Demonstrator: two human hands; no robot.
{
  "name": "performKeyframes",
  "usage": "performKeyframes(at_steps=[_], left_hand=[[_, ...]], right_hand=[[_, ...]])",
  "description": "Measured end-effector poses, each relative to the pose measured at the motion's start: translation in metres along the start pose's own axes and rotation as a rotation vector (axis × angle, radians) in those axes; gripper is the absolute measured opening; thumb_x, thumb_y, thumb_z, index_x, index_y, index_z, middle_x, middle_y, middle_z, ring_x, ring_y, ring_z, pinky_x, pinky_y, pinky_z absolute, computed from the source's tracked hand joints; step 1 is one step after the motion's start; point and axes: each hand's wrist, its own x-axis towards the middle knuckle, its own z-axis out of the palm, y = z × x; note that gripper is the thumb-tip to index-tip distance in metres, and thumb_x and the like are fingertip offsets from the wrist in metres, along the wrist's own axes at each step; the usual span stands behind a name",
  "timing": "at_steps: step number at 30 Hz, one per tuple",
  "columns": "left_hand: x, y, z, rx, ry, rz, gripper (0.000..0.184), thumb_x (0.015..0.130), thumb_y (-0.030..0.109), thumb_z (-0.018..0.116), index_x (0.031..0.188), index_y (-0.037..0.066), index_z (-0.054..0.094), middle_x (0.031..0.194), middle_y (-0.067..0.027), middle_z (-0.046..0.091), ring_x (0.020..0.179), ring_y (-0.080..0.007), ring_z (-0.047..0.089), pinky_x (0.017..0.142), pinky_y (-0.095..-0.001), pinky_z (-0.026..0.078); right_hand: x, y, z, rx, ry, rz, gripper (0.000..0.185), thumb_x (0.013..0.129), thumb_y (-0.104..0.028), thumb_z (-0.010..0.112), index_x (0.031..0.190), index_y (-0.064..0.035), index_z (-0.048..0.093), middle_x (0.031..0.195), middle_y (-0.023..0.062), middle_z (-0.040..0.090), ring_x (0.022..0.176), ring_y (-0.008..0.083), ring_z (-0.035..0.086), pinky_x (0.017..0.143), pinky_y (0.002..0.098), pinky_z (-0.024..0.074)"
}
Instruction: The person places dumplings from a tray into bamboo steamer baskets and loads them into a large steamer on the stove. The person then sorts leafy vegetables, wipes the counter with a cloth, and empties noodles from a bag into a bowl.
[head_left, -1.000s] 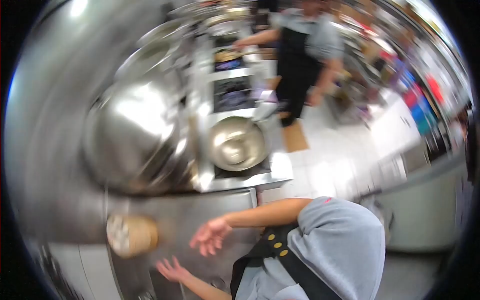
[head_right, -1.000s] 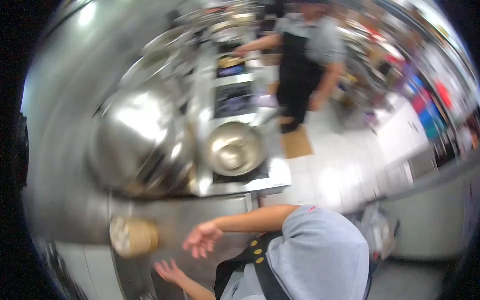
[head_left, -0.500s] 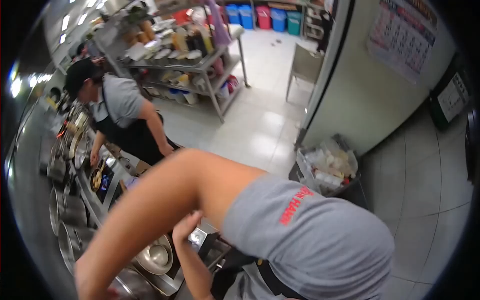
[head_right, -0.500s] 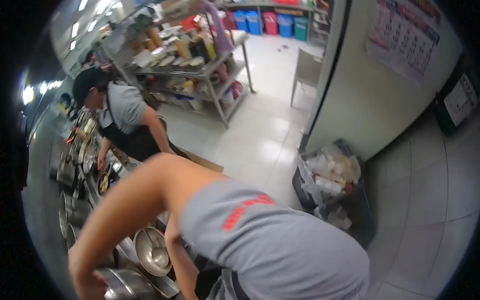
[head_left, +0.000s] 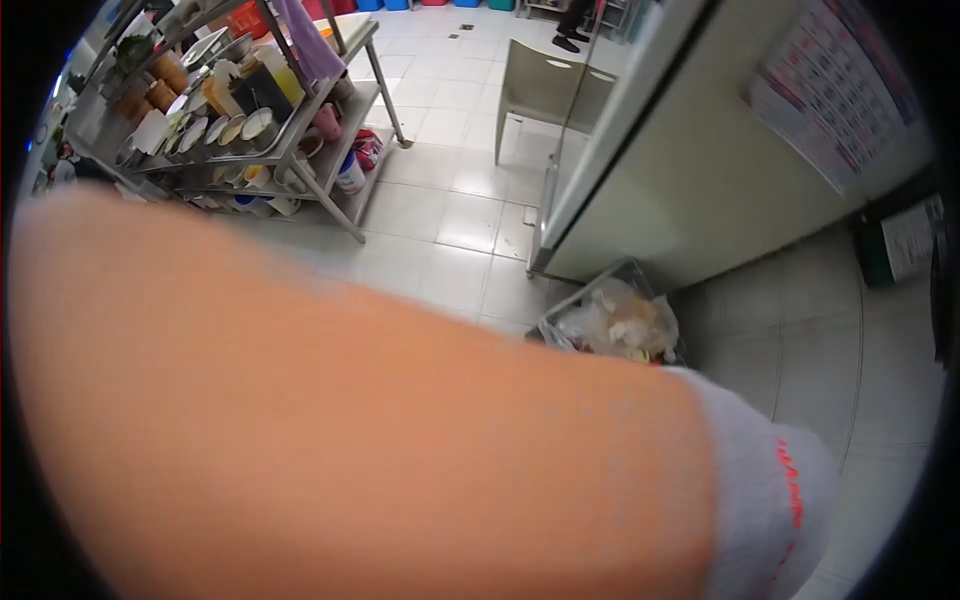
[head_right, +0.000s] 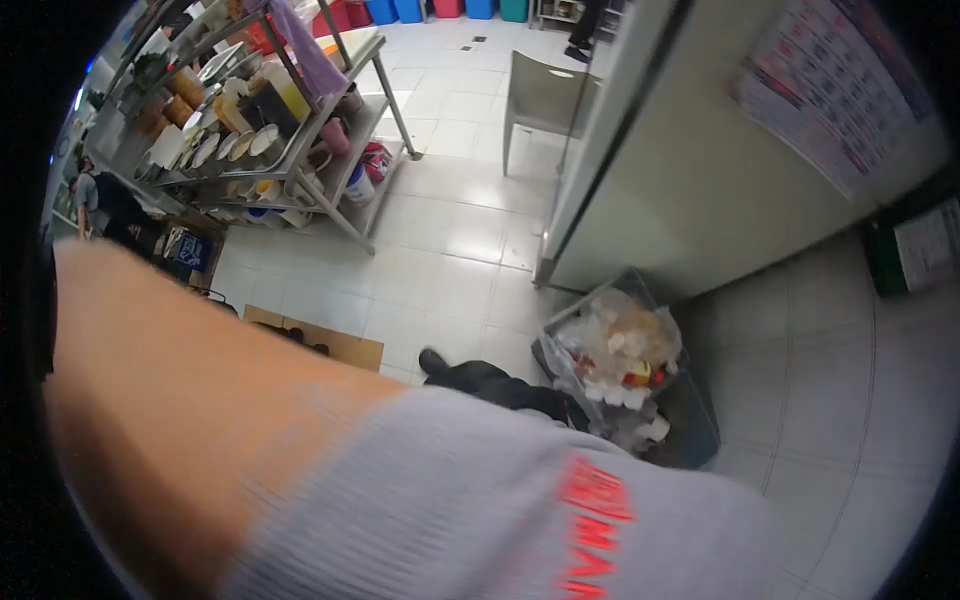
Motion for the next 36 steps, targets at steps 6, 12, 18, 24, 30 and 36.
performKeyframes(at_steps=[6, 12, 18, 24, 30, 36], left_hand=[[0.13, 0.082, 0.022, -0.111, -0.004, -0.042, 0.082, 0.077, 0.012, 0.066, 0.144, 0.006, 0.018, 0.125, -0.0164, 0.048, 0.104, -0.0245, 0.054, 0.083, -0.0357, 0.047], [0.316, 0.262, 0.06, 0.115, 0.106, 0.31, 0.08, 0.077, 0.012, 0.065, 0.144, 0.011, 0.019, 0.135, -0.0175, 0.039, 0.108, -0.0273, 0.052, 0.083, -0.0408, 0.047], [0.353, 0.555, 0.17, 0.184, -0.084, 0.662, 0.069, 0.077, 0.01, 0.063, 0.137, 0.015, 0.03, 0.133, -0.0096, 0.041, 0.094, -0.0195, 0.056, 0.062, -0.0353, 0.052], [0.4, 0.715, 0.322, 0.69, -0.539, 0.654, 0.048, 0.083, 0.018, 0.063, 0.127, 0.011, 0.046, 0.115, -0.005, 0.053, 0.087, -0.0128, 0.058, 0.054, -0.0296, 0.053], [0.551, 0.709, 0.403, 0.988, -0.505, 0.521, 0.051, 0.08, 0.027, 0.069, 0.123, 0.009, 0.051, 0.101, -0.0061, 0.059, 0.057, -0.0116, 0.056, 0.038, -0.0279, 0.047], [0.639, 0.651, 0.337, 1.42, -0.179, 0.574, 0.069, 0.074, 0.047, 0.068, 0.123, 0.002, 0.053, 0.121, -0.0225, 0.055, 0.111, -0.0363, 0.053, 0.097, -0.0404, 0.04]], right_hand=[[-0.073, 0.248, -0.036, -0.045, 0.163, 0.434, 0.043, 0.085, -0.026, 0.06, 0.118, -0.0003, 0.052, 0.115, 0.018, 0.056, 0.092, 0.0241, 0.061, 0.061, 0.0374, 0.054], [-0.337, 0.535, 0.118, 0.502, 0.48, 1.309, 0.042, 0.085, -0.029, 0.059, 0.115, 0.0, 0.053, 0.118, 0.0201, 0.054, 0.096, 0.0258, 0.06, 0.061, 0.0397, 0.055], [-0.529, 0.387, 0.268, 1.882, 1.738, 1.007, 0.035, 0.098, -0.024, 0.037, 0.128, -0.0071, 0.046, 0.121, 0.0172, 0.054, 0.102, 0.0371, 0.06, 0.08, 0.0427, 0.0545], [-0.615, 0.352, 0.302, 1.715, 2.283, 0.877, 0.046, 0.08, 0.01, 0.046, 0.125, 0.0008, 0.045, 0.095, 0.0169, 0.062, 0.1, 0.0401, 0.061, 0.078, 0.0448, 0.0533], [-0.732, 0.474, 0.176, 1.716, 2.197, 0.751, 0.05, 0.076, 0.014, 0.046, 0.125, 0.0024, 0.045, 0.08, 0.014, 0.062, 0.095, 0.0406, 0.063, 0.071, 0.044, 0.055], [-0.887, 0.618, 0.012, 1.491, 1.776, 0.92, 0.059, 0.081, -0.01, 0.063, 0.135, -0.0087, 0.039, 0.11, 0.0196, 0.057, 0.101, 0.0357, 0.06, 0.066, 0.0403, 0.0567]])
